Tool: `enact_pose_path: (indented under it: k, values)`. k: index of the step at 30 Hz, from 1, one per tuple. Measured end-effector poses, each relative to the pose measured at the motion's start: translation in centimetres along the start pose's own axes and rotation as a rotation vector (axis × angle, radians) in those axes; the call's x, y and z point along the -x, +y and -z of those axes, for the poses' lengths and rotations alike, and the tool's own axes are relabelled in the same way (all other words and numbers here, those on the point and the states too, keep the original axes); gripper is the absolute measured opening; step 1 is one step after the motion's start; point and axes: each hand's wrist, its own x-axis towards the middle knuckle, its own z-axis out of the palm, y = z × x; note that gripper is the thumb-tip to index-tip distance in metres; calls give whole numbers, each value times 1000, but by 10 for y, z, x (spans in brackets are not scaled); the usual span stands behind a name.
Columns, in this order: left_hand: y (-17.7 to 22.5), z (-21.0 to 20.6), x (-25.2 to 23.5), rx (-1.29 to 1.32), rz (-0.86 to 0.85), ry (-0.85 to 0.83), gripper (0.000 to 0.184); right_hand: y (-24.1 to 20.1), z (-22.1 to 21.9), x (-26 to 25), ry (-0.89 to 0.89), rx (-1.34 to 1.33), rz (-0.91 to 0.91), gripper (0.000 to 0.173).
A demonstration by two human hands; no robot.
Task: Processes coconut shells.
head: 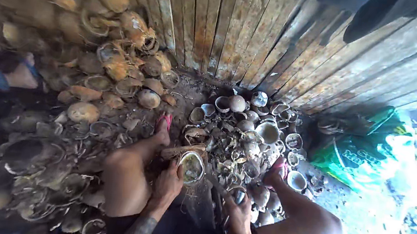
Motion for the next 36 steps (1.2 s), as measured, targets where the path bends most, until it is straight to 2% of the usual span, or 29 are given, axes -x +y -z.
enact_pose_path:
  k: [7, 13, 19, 22, 24, 27, 29, 31, 34, 36]
  values:
    - [9, -3, 5, -76, -15, 35, 53, 34, -37, -12, 69, -61, 39, 18]
    - [22, 0, 15, -104, 11, -7, 57, 19, -45, -14, 41, 13, -1, 25]
    - [27, 9, -12, -110, 17, -106, 58, 6, -61, -49, 146, 9, -150, 21]
    - [18, 13, -32, -139, -12, -137, 57, 15, -62, -72, 144, 115, -197, 27]
    - [14, 13, -37, -165, -32, -133, 58, 29, -48, -92, 107, 171, -163, 30]
    - [12, 11, -37, -154, -40, -123, 59, 61, -27, -127, 12, 203, 0, 32]
    - [11, 12, -36, -150, -58, -117, 59, 61, -23, -136, -21, 226, 39, 35]
    - [9, 12, -30, -127, -62, -93, 54, 53, -23, -121, 6, 208, -12, 36]
    - [10, 9, -27, -100, -39, 26, 49, 32, -34, -74, 106, 94, -284, 33]
    - [15, 4, -30, -110, -41, 63, 46, 36, -41, -58, 175, -5, -429, 34]
